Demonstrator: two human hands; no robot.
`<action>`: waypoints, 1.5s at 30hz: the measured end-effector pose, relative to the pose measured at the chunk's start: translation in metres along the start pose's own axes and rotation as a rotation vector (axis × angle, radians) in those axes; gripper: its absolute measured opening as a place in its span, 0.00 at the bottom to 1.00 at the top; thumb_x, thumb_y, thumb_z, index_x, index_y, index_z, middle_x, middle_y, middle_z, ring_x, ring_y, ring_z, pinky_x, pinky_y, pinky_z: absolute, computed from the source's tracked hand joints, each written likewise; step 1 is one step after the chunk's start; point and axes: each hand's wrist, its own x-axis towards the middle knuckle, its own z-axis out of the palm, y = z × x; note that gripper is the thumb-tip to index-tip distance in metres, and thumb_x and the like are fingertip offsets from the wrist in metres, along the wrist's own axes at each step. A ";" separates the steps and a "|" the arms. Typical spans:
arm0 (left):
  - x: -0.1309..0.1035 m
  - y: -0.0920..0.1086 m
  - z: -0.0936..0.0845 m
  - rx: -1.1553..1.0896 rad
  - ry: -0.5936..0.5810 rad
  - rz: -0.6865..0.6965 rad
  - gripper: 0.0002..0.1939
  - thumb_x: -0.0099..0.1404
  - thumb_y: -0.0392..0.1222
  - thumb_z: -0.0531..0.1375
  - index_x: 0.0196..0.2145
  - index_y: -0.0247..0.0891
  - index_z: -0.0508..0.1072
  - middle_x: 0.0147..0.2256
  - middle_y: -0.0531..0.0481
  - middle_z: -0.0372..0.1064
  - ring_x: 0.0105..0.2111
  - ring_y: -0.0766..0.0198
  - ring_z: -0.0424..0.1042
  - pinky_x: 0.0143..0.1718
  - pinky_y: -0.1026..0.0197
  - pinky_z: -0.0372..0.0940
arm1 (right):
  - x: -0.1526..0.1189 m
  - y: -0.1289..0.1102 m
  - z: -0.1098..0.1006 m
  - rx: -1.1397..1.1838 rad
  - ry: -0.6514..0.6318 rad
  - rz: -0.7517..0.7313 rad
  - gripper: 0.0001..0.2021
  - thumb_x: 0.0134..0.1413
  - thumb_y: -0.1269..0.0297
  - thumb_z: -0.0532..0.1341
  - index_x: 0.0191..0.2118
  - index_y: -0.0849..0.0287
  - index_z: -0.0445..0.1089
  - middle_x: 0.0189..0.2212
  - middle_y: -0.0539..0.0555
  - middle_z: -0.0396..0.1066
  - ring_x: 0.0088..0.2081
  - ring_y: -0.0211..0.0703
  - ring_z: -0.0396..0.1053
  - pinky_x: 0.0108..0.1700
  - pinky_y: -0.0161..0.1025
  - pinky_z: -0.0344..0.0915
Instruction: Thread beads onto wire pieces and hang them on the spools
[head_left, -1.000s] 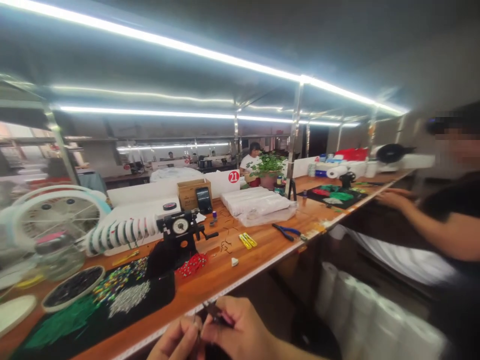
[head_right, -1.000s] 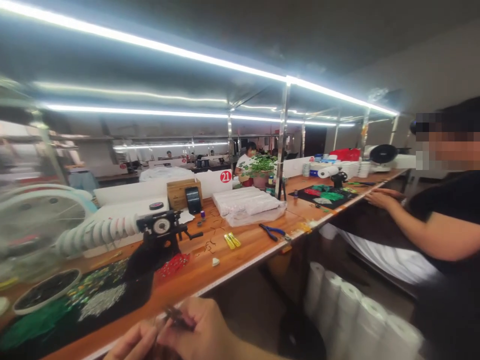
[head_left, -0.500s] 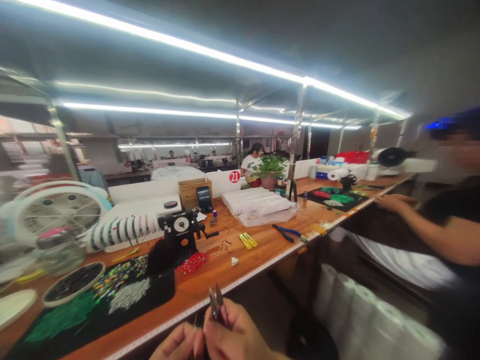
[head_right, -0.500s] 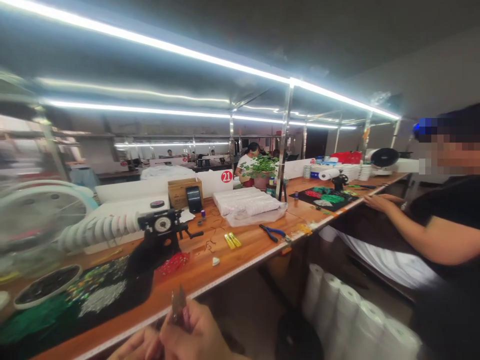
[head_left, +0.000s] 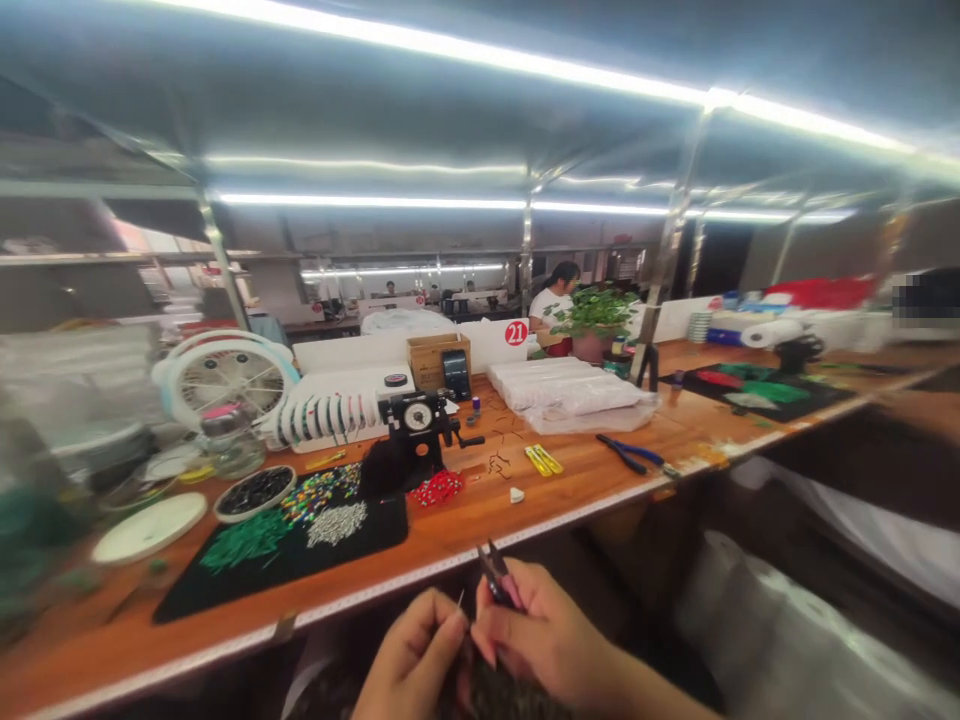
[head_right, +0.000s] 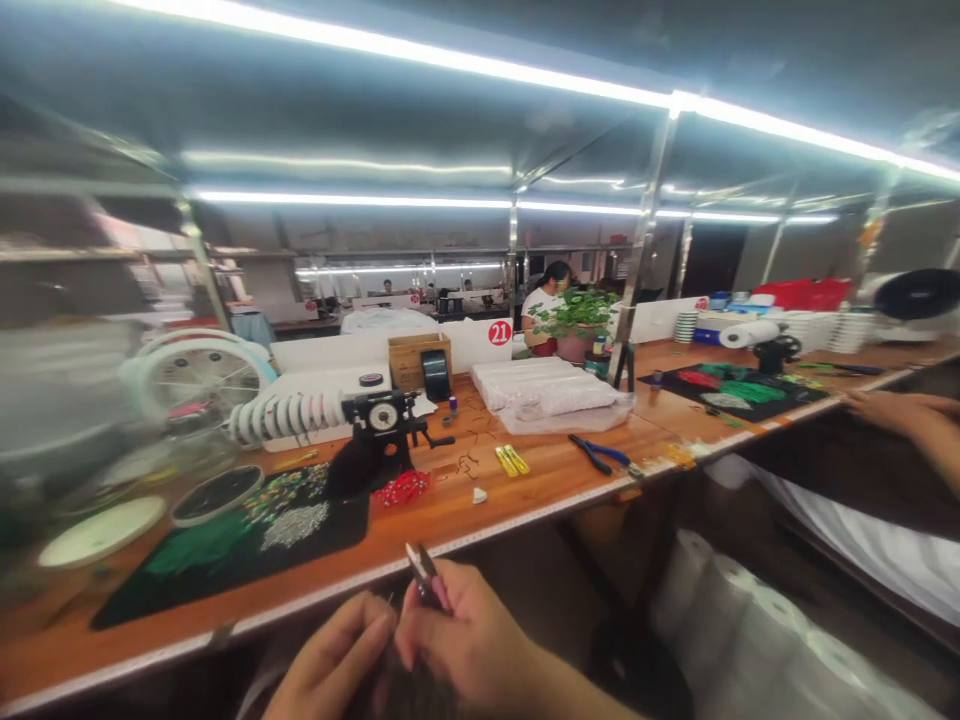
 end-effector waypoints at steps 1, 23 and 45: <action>0.001 0.002 0.000 -0.046 0.023 0.014 0.18 0.55 0.55 0.61 0.23 0.37 0.66 0.15 0.55 0.59 0.15 0.72 0.52 0.16 0.69 0.48 | 0.001 0.002 -0.003 0.053 0.016 0.010 0.15 0.52 0.58 0.61 0.22 0.61 0.61 0.14 0.43 0.54 0.14 0.27 0.46 0.17 0.29 0.41; 0.032 0.002 -0.005 -0.486 0.094 0.050 0.13 0.58 0.41 0.63 0.24 0.35 0.62 0.42 0.45 0.71 0.29 0.68 0.71 0.23 0.68 0.59 | 0.004 0.018 0.016 -0.152 0.263 0.130 0.30 0.50 0.35 0.50 0.25 0.62 0.65 0.24 0.52 0.63 0.26 0.36 0.59 0.28 0.33 0.57; 0.063 0.009 0.021 -0.398 0.035 0.000 0.12 0.56 0.44 0.63 0.25 0.38 0.62 0.23 0.54 0.66 0.17 0.68 0.62 0.14 0.67 0.57 | 0.030 0.019 -0.005 -0.138 0.336 -0.021 0.27 0.53 0.38 0.49 0.22 0.60 0.59 0.19 0.48 0.57 0.20 0.33 0.54 0.22 0.32 0.51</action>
